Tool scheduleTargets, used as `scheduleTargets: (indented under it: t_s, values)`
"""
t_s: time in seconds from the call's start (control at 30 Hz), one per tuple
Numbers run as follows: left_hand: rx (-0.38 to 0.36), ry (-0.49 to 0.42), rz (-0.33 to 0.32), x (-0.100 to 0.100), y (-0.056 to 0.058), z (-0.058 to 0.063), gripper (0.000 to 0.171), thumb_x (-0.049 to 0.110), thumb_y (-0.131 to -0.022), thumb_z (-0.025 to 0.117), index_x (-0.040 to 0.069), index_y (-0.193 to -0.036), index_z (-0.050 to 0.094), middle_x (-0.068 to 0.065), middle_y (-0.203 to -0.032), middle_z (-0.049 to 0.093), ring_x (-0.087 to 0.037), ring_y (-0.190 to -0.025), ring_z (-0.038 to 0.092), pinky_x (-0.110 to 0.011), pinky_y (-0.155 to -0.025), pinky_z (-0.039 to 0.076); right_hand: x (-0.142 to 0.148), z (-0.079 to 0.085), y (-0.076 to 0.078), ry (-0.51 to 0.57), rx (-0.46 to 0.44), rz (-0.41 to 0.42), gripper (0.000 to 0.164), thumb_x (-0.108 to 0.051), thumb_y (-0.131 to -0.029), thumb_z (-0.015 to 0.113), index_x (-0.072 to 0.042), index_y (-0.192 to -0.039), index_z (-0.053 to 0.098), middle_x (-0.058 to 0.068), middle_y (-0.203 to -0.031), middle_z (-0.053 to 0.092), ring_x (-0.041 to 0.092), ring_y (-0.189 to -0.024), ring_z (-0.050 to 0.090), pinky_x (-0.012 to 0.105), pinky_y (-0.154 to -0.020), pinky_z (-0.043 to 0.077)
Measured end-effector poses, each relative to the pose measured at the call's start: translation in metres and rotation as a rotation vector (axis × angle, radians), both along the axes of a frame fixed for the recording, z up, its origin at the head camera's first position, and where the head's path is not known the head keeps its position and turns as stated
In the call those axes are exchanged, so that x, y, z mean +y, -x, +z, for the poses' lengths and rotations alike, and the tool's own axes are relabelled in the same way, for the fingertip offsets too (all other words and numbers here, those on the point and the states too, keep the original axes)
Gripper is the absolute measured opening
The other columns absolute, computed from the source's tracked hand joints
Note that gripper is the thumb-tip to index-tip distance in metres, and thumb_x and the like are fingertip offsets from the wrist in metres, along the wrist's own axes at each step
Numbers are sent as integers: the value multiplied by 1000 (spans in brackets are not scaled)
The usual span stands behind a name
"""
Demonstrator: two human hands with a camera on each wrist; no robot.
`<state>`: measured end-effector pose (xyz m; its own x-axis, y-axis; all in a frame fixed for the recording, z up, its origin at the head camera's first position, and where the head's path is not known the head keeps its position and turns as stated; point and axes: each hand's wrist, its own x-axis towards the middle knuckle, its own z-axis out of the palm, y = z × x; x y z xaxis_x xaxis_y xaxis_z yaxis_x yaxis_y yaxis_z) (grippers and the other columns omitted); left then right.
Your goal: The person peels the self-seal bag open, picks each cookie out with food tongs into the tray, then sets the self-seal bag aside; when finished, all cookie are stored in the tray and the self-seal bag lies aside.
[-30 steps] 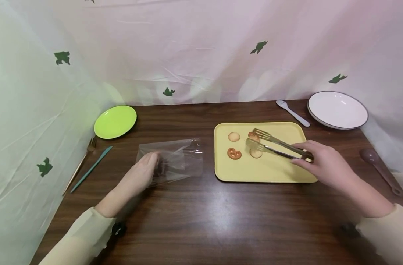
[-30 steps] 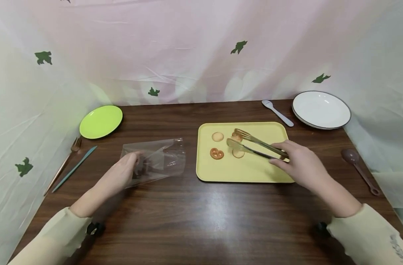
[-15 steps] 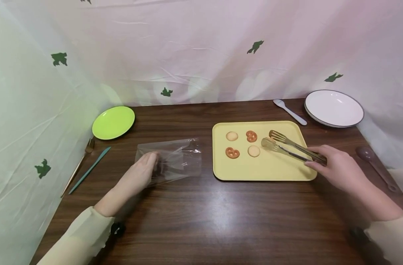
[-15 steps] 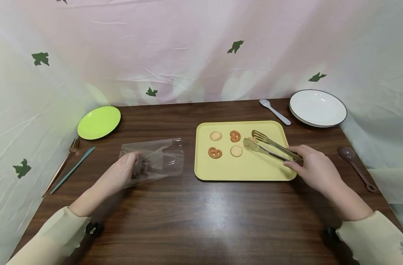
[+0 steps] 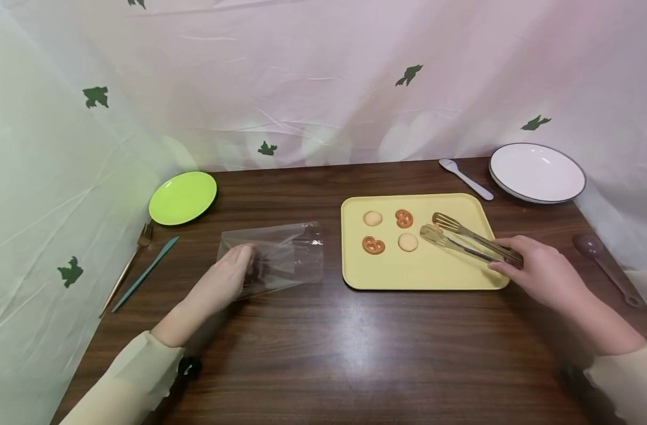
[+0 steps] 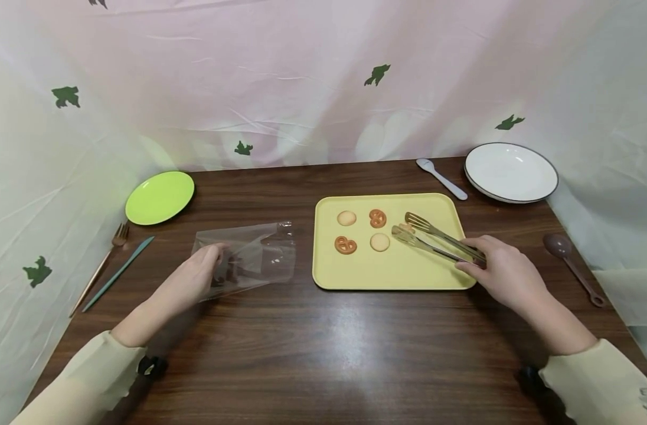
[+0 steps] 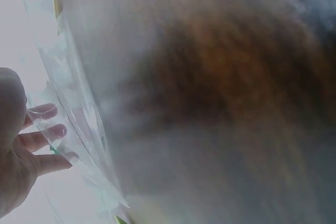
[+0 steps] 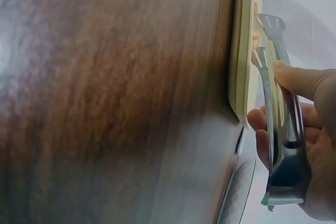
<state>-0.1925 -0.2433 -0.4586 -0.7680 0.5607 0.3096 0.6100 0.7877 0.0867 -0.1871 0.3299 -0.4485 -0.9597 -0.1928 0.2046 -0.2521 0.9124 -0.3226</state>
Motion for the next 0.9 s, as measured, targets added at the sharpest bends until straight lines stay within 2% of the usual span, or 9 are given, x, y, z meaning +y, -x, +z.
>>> scheduleTargets:
  t_s: [0.2,0.47,0.7,0.9]
  values:
    - [9,-1,-13,0,1,-1,27,-14,-89,40,-3,-113,48,-19,-112,56,-32,-111,54,-42,-89,48,1,-2,0,3,12,3,49,-32,-80,74,-3,-118,61,21,-112,63,43,-99,59,57,-71,43]
    - [7,10,-29,2,4,1,21,-10,-92,41,-2,-111,46,-16,-101,55,-29,-102,55,-41,-84,49,-1,1,-3,40,49,-15,51,-32,-80,75,-4,-121,60,20,-109,63,37,-87,59,55,-65,42]
    - [-32,16,-52,6,11,1,13,-1,-98,41,1,-109,47,-12,-100,54,-28,-102,56,-41,-84,49,-1,12,-13,90,66,-78,53,-29,-82,73,-4,-125,55,20,-106,58,37,-90,55,56,-71,39]
    - [-47,39,-111,10,18,-3,15,-6,-91,40,3,-99,49,-9,-95,53,-27,-100,55,-40,-83,47,8,15,-26,95,39,-163,59,-33,-83,72,-1,-128,52,17,-95,55,34,-83,53,51,-65,38]
